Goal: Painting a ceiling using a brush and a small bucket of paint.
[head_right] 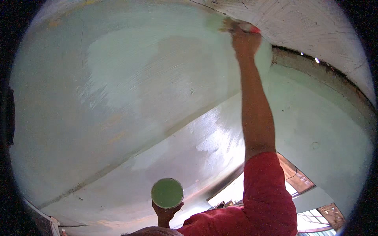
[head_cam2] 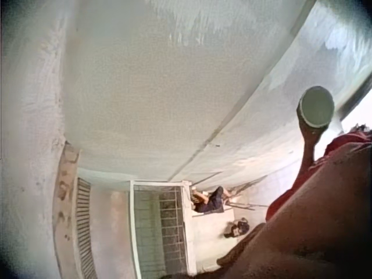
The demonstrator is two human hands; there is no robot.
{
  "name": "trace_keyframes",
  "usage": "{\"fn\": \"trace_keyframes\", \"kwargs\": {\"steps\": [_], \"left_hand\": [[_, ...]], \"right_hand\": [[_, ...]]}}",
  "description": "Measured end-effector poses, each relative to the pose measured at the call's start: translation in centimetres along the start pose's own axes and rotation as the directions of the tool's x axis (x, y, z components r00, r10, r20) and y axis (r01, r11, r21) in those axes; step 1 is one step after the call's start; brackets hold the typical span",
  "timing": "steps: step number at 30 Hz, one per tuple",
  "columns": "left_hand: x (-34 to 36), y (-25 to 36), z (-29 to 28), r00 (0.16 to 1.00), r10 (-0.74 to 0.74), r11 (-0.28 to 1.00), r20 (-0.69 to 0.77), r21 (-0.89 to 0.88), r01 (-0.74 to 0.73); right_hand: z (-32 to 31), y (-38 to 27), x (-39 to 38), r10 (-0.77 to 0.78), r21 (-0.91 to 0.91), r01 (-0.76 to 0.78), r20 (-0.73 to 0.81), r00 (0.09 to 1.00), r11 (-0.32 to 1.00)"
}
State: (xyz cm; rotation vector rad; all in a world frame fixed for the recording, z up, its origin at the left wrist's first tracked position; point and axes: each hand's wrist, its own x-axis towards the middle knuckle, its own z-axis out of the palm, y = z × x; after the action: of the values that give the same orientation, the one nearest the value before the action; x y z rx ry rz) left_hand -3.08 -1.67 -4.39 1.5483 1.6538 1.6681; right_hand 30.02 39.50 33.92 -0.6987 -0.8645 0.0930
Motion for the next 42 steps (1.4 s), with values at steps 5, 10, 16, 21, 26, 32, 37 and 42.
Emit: {"fn": "trace_keyframes", "kwargs": {"steps": [5,10,16,21,26,32,37,42], "left_hand": [[-0.3,-0.4,-0.6,0.996,-0.077,0.993,-0.052,-0.091,0.072],[0.0,1.4,-0.2,0.995,-0.088,0.988,-0.036,-0.132,0.082],[1.6,0.2,1.1,0.998,0.013,0.999,0.06,-0.037,-0.011],[2.5,0.1,2.7,0.992,0.073,0.995,0.102,-0.079,-0.065],[1.6,0.0,2.1,0.994,0.07,0.987,0.078,-0.149,-0.058],[0.8,-1.6,0.0,0.993,-0.025,0.999,0.114,0.048,0.02],[0.0,-1.2,-0.8,0.994,-0.108,0.99,0.014,-0.084,0.109],[-0.2,-0.1,-0.1,0.999,-0.05,0.999,0.008,0.008,0.05]], "right_hand": [[-3.5,-0.6,-0.3,-0.213,-0.593,0.097,-0.129,0.969,0.799],[2.7,-7.3,-4.9,-0.282,-0.567,0.334,0.179,0.942,0.754],[10.3,-20.1,-11.5,-0.706,-0.024,0.737,0.265,0.656,0.676],[11.8,-25.4,-14.1,-0.607,0.45,0.475,0.211,0.766,0.756],[10.4,-14.3,-8.9,-0.113,0.58,-0.079,0.288,0.951,0.811],[-1.5,3.4,1.5,0.044,0.081,-0.034,-0.126,0.991,0.996],[-2.1,-1.8,-0.3,-0.026,-0.628,-0.012,-0.052,0.998,0.778],[5.7,-11.2,-6.9,-0.382,-0.569,0.425,0.202,0.902,0.703]]}}
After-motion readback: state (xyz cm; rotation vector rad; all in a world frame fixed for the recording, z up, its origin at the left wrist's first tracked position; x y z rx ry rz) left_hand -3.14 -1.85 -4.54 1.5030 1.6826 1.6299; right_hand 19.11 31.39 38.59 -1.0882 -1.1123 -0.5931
